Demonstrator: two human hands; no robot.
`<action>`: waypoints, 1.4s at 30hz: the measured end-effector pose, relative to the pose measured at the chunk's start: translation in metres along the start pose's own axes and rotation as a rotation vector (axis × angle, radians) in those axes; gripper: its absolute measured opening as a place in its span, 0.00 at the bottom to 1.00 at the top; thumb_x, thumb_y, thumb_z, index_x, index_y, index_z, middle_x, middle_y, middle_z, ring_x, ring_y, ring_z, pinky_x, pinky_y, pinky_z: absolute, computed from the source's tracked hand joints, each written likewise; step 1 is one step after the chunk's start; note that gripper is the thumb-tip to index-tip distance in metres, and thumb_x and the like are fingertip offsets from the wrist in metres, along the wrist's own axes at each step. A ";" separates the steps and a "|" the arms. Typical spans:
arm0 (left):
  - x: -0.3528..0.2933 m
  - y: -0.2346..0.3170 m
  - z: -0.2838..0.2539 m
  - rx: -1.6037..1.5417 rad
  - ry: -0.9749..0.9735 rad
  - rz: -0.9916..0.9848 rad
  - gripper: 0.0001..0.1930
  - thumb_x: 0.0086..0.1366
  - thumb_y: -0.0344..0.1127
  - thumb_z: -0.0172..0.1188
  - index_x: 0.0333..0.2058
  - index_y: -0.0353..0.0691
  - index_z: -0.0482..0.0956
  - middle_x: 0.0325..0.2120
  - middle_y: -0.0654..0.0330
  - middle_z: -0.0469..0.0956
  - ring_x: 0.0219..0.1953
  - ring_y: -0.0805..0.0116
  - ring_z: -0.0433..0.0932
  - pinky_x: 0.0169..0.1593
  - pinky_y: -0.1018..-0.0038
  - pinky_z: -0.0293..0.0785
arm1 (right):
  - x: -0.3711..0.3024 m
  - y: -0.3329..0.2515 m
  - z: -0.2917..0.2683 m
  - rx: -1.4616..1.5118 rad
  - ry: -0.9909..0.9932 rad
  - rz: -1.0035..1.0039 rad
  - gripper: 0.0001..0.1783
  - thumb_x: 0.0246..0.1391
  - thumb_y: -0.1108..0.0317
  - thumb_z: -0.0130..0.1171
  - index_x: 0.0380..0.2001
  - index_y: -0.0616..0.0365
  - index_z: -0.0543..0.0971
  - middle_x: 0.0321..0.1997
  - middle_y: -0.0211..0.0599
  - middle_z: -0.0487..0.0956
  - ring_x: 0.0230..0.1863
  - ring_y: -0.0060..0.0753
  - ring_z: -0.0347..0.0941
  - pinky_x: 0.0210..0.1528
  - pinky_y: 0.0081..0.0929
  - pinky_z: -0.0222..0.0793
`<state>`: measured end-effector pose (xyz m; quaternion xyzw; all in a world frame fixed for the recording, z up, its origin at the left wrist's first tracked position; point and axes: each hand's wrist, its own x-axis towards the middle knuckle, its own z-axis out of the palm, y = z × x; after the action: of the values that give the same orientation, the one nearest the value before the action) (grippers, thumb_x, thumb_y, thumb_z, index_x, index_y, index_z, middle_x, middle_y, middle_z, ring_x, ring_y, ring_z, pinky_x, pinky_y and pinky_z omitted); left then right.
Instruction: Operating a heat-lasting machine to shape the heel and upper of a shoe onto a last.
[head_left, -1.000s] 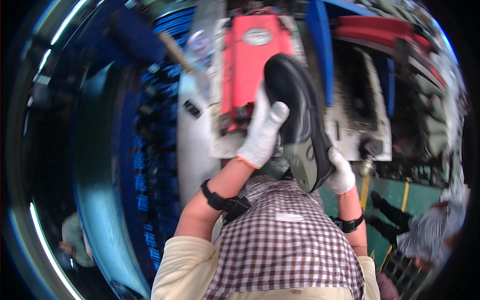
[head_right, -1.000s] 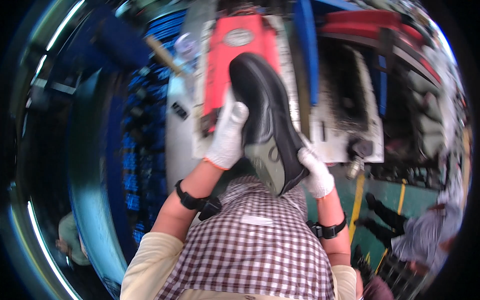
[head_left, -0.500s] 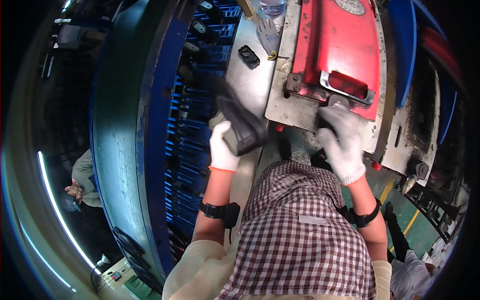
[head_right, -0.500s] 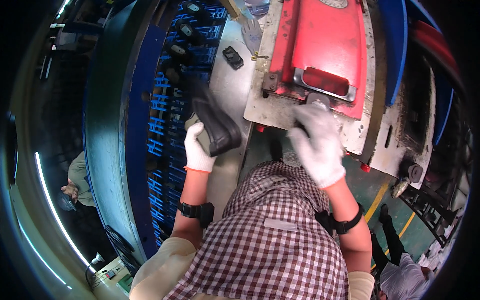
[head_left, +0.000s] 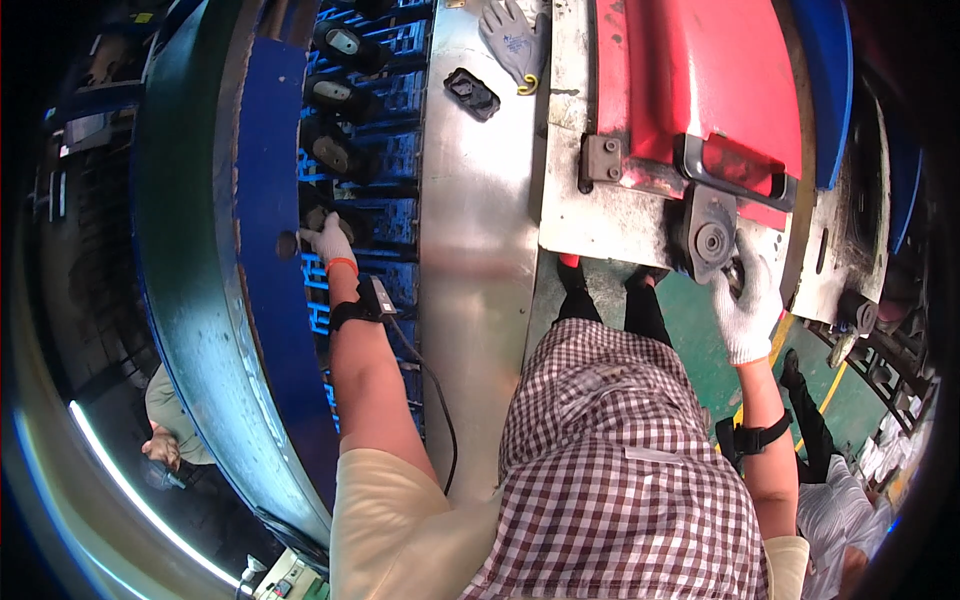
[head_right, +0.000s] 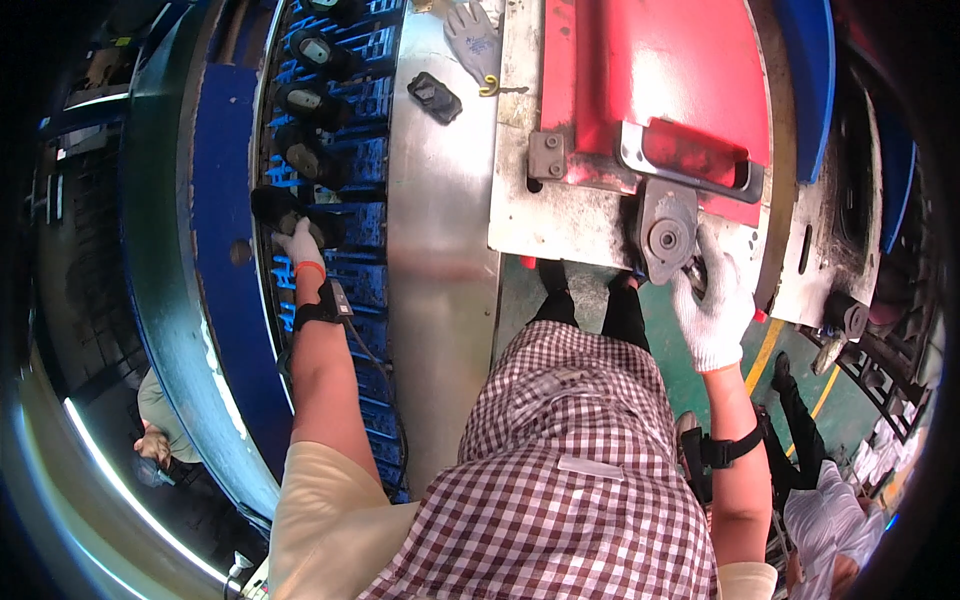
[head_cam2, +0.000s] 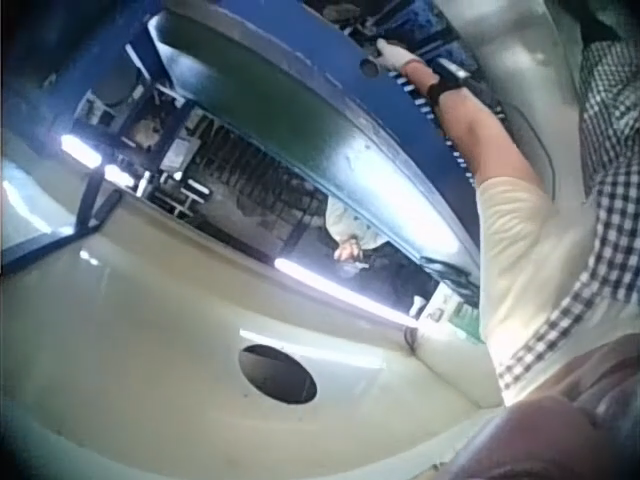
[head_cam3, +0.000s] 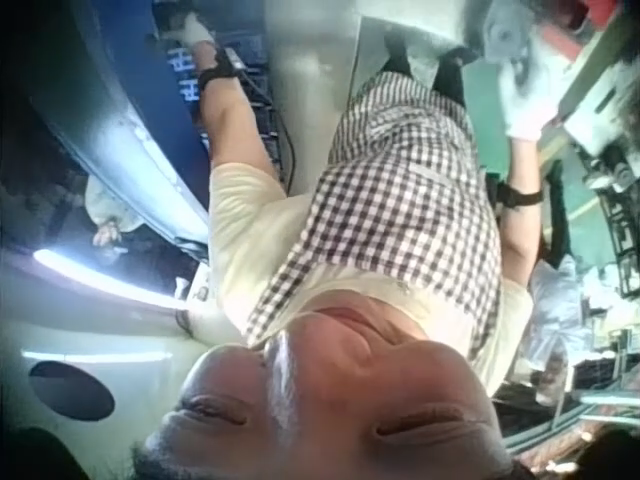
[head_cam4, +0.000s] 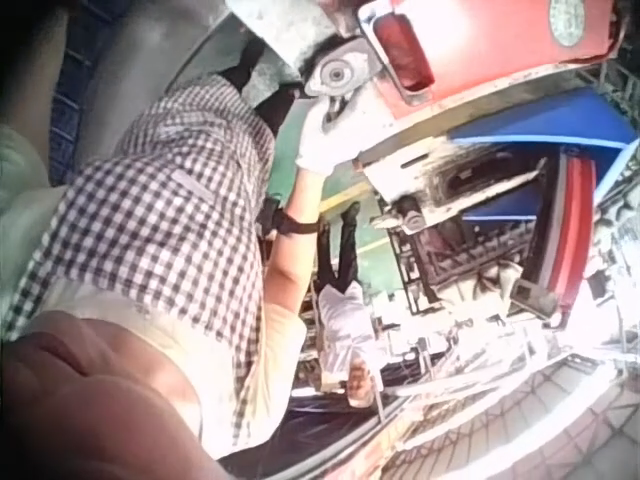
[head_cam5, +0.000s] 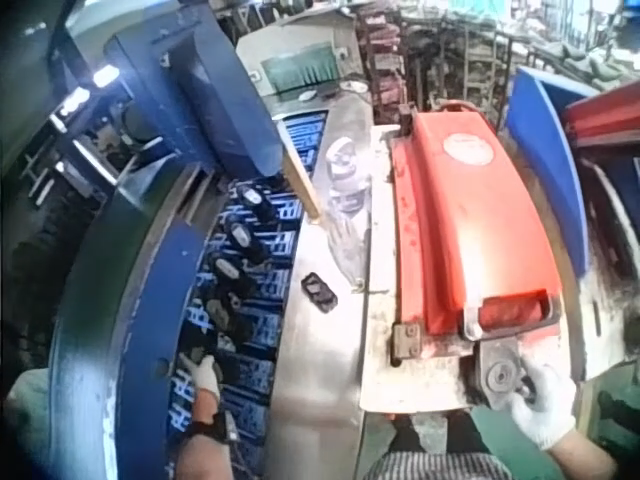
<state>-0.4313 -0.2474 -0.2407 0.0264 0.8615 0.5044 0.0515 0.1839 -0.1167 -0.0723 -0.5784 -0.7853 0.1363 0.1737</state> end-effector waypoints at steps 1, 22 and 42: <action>0.006 -0.006 0.003 0.154 -0.075 -0.028 0.47 0.61 0.38 0.71 0.72 0.32 0.53 0.65 0.46 0.69 0.63 0.51 0.72 0.66 0.61 0.67 | 0.000 -0.003 0.000 -0.007 0.033 -0.021 0.37 0.45 0.73 0.71 0.63 0.52 0.78 0.43 0.40 0.83 0.40 0.41 0.81 0.47 0.36 0.79; 0.005 -0.201 -0.248 -0.426 -0.113 -0.876 0.22 0.64 0.61 0.61 0.45 0.51 0.84 0.46 0.63 0.85 0.51 0.59 0.80 0.61 0.53 0.70 | -0.011 0.032 0.015 0.081 0.010 0.037 0.33 0.53 0.80 0.63 0.65 0.61 0.75 0.49 0.38 0.83 0.44 0.25 0.77 0.51 0.24 0.74; -0.297 0.105 -0.153 -1.067 -1.084 -0.578 0.49 0.55 0.47 0.68 0.72 0.31 0.57 0.68 0.43 0.65 0.70 0.45 0.65 0.74 0.51 0.60 | 0.013 -0.027 -0.074 0.381 -0.205 -0.012 0.37 0.55 0.56 0.66 0.65 0.61 0.72 0.57 0.51 0.77 0.61 0.54 0.73 0.63 0.46 0.68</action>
<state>-0.1545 -0.3574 -0.0566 0.0153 0.3333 0.7310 0.5953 0.1892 -0.1108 0.0074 -0.5133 -0.7624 0.3395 0.1999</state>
